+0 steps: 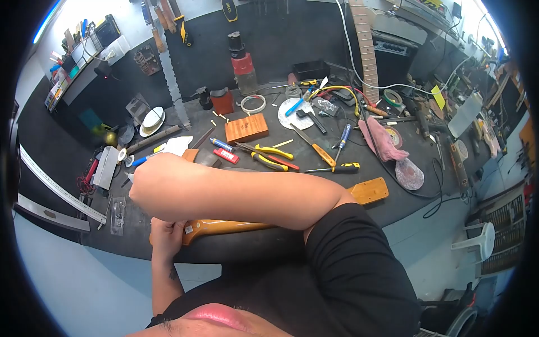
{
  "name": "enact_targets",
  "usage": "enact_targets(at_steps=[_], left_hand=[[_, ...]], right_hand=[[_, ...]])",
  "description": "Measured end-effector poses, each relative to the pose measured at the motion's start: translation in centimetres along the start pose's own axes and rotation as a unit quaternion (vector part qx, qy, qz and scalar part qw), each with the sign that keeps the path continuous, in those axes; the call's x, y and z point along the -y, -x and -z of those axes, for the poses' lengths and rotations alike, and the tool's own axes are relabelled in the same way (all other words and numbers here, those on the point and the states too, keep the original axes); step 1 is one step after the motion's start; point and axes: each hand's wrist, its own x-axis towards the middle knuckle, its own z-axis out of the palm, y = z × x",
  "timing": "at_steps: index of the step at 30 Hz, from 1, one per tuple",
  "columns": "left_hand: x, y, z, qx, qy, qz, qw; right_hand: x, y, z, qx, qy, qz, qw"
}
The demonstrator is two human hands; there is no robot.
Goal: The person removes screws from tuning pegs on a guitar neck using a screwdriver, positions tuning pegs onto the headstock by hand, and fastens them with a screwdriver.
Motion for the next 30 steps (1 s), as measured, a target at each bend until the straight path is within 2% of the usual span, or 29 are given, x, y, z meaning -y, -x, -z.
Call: enact_targets(at_steps=[6,10,13,15,18,19,20,23,24,26,28,30], left_hand=[[-1.0,-0.3,-0.1,-0.034,-0.045,-0.078,0.995],[-0.5,0.0,0.1,0.000,-0.028,-0.025,0.999],[-0.3,0.0,0.3,0.014,-0.034,-0.010,0.999],[-1.0,-0.2,0.5,0.023,-0.055,0.005,0.998],[-0.8,-0.2,0.6,0.022,-0.052,-0.027,0.998],[-1.3,-0.6,0.5,0.005,-0.047,-0.070,0.996],[-1.0,-0.7,0.5,0.012,-0.046,-0.063,0.997],[-0.2,-0.1,0.5,0.028,-0.061,-0.039,0.997],[-1.1,-0.3,0.6,0.022,-0.040,-0.056,0.997],[-1.0,0.1,0.1,-0.043,0.022,-0.072,0.996],[-0.5,0.2,1.2,-0.088,-0.002,-0.139,0.986],[-0.2,1.0,2.2,-0.154,0.092,-0.085,0.980]], right_hand=[[-0.3,0.4,-1.3,-0.006,-0.002,0.035,0.999],[-0.1,-0.1,-0.6,0.045,-0.020,0.018,0.999],[-0.1,-0.3,-0.8,0.037,-0.023,-0.015,0.999],[-0.3,-0.3,-1.0,0.029,0.003,-0.003,1.000],[0.1,-0.6,-0.6,0.048,0.022,-0.019,0.998],[0.3,-0.6,-0.4,0.052,0.022,-0.028,0.998],[0.4,-0.6,-0.5,0.057,0.019,-0.035,0.998],[-0.2,-0.3,-0.9,0.014,0.028,-0.043,0.999],[-0.8,0.0,-0.5,0.006,0.043,-0.037,0.998],[-1.7,1.0,2.0,-0.061,0.053,-0.080,0.993],[-1.8,3.8,5.7,-0.160,-0.050,-0.150,0.974],[-2.0,6.3,8.8,-0.259,-0.123,-0.187,0.940]])
